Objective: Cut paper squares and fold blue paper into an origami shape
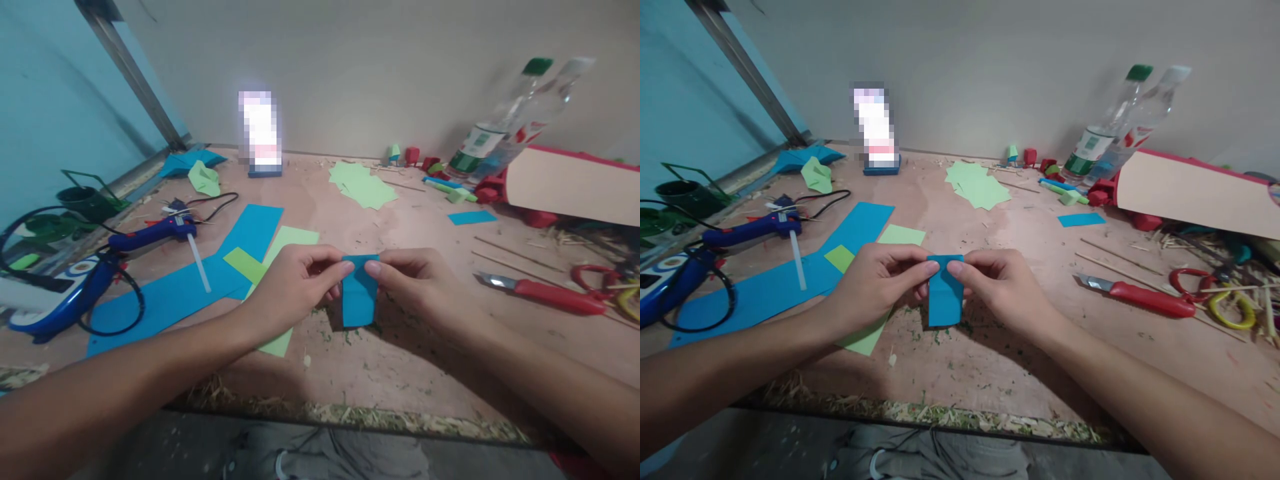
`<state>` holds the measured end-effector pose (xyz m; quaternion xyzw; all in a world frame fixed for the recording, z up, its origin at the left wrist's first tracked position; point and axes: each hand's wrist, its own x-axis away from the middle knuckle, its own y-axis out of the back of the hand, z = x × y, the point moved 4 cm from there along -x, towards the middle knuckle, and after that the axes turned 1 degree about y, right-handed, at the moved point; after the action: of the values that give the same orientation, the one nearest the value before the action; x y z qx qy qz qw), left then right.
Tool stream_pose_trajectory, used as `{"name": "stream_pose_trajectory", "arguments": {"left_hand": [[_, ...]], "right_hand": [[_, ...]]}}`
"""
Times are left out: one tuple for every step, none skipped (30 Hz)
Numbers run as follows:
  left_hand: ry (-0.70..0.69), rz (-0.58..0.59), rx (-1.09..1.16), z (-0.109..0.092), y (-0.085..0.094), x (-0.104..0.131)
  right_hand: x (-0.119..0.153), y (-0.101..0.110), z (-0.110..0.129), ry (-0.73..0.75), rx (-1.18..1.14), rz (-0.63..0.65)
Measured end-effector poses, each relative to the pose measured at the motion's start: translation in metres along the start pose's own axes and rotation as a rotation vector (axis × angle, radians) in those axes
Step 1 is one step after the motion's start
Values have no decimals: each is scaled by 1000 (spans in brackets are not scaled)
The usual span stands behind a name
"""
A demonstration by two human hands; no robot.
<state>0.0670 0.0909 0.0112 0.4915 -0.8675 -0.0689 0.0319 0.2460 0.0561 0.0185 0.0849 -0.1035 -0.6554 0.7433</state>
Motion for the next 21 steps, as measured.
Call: {"name": "stream_pose_trajectory", "arguments": {"left_hand": [[-1,8,-3,0,0,0],[-1,16,-5,-1,0,1],[-2,21,-8,-2,-1,2],[-2,21,-15,-2,-1,2],[-3,16,-22,-3,-1,3],[-5,6,-29,-3,-1,3],[-7,-6,-32,-4,-1,4],[-5,-16,-28,-4,-1,4],[-5,-26,-16,-4,-1,5],[-4,-36,2,-4,-1,5],[-1,-43,24,-3,-1,4],[2,-47,48,-3,-1,4],[8,-45,71,-2,-1,3],[14,-39,92,-1,-1,3],[17,-30,110,0,-1,3],[16,-19,122,0,-1,3],[7,-11,124,-1,-1,3],[-8,-8,111,-2,0,3],[-29,-9,85,-3,0,3],[-50,-9,47,-5,1,3],[-66,-5,5,-6,1,3]], "right_hand": [[0,1,0,0,-25,-11],[0,2,0,0,-46,-24],[0,3,0,-1,-61,-37],[0,4,-1,-3,-66,-48],[1,5,-1,-9,-69,-52],[1,5,-1,-10,-74,-53],[1,4,-1,-10,-84,-53],[2,4,-1,-12,-95,-51],[2,2,-1,-15,-112,-45],[3,1,-1,-16,-136,-42],[3,-1,-1,-15,-160,-41],[4,-2,0,-11,-177,-43],[4,-2,2,-1,-185,-50],[5,-2,3,12,-182,-61],[5,-1,5,24,-170,-72],[6,-1,6,29,-150,-76],[7,0,7,25,-128,-70],[7,0,7,17,-106,-52],[8,-1,6,3,-83,-24],[8,-2,5,-13,-62,13],[9,-4,3,-30,-44,58]]}}
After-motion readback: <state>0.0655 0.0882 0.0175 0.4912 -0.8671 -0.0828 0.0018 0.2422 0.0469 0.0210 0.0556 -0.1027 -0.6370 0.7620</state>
